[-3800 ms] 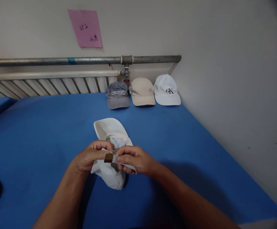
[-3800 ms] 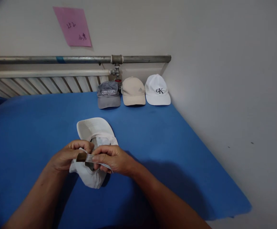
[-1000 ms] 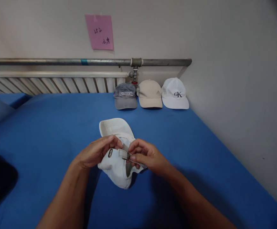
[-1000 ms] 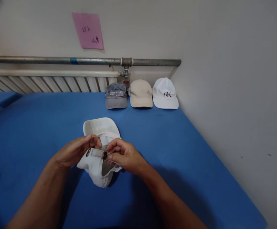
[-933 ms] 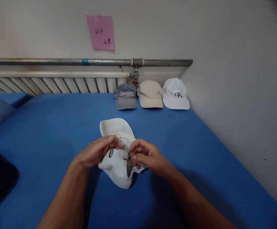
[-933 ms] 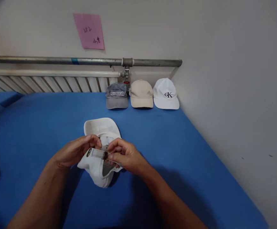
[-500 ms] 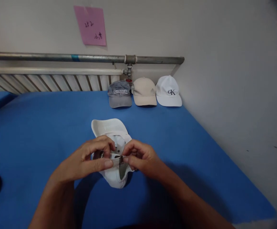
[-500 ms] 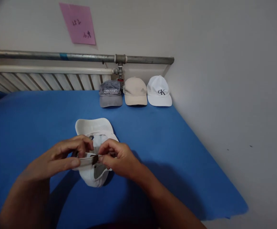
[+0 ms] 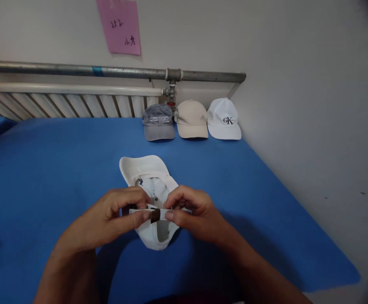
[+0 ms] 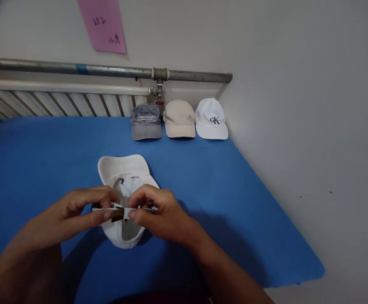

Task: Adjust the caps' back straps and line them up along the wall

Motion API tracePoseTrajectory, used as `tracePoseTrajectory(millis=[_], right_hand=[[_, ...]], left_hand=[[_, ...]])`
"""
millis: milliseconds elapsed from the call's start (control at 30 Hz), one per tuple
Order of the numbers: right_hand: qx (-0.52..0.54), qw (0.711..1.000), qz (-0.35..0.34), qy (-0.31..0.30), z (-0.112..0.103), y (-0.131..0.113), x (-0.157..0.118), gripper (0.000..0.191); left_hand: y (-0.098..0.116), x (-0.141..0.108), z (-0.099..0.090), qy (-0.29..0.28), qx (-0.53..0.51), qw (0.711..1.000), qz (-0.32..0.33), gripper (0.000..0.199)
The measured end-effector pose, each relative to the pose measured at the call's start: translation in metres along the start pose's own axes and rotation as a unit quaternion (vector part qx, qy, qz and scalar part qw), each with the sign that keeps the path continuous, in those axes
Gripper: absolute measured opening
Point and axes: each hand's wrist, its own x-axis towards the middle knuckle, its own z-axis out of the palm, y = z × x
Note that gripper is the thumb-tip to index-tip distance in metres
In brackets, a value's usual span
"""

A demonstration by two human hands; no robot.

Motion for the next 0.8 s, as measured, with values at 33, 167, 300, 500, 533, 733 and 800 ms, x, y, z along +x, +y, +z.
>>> tracePoseTrajectory(millis=[33, 167, 300, 500, 533, 733, 800], right_hand=[[-0.002, 1.0, 0.002, 0.003, -0.001, 0.0, 0.0, 0.005], [-0.092, 0.992, -0.083, 0.015, 0.001, -0.003, 0.0, 0.013], [-0.246, 0.948, -0.204, 0.017, 0.01, -0.002, 0.0, 0.024], [-0.27, 0.944, -0.19, 0.004, 0.013, 0.003, 0.0, 0.012], [-0.264, 0.946, -0.189, 0.002, 0.013, 0.004, -0.001, 0.013], [-0.248, 0.947, -0.204, 0.007, 0.012, 0.006, -0.002, 0.02], [-0.244, 0.946, -0.211, 0.01, 0.012, 0.007, -0.002, 0.021]], left_hand=[[-0.001, 0.0, 0.0, 0.005, -0.013, 1.0, -0.002, 0.028], [-0.005, 0.002, 0.002, 0.03, -0.044, 0.998, -0.032, 0.03], [-0.005, 0.004, 0.006, 0.017, -0.055, 0.997, -0.042, 0.023], [0.002, 0.009, 0.008, 0.003, -0.099, 0.994, -0.039, 0.022], [0.003, 0.009, 0.008, 0.002, -0.108, 0.993, -0.038, 0.021], [0.0, 0.009, 0.008, 0.0, -0.168, 0.984, -0.055, 0.024], [-0.002, 0.008, 0.007, 0.006, -0.179, 0.982, -0.062, 0.024]])
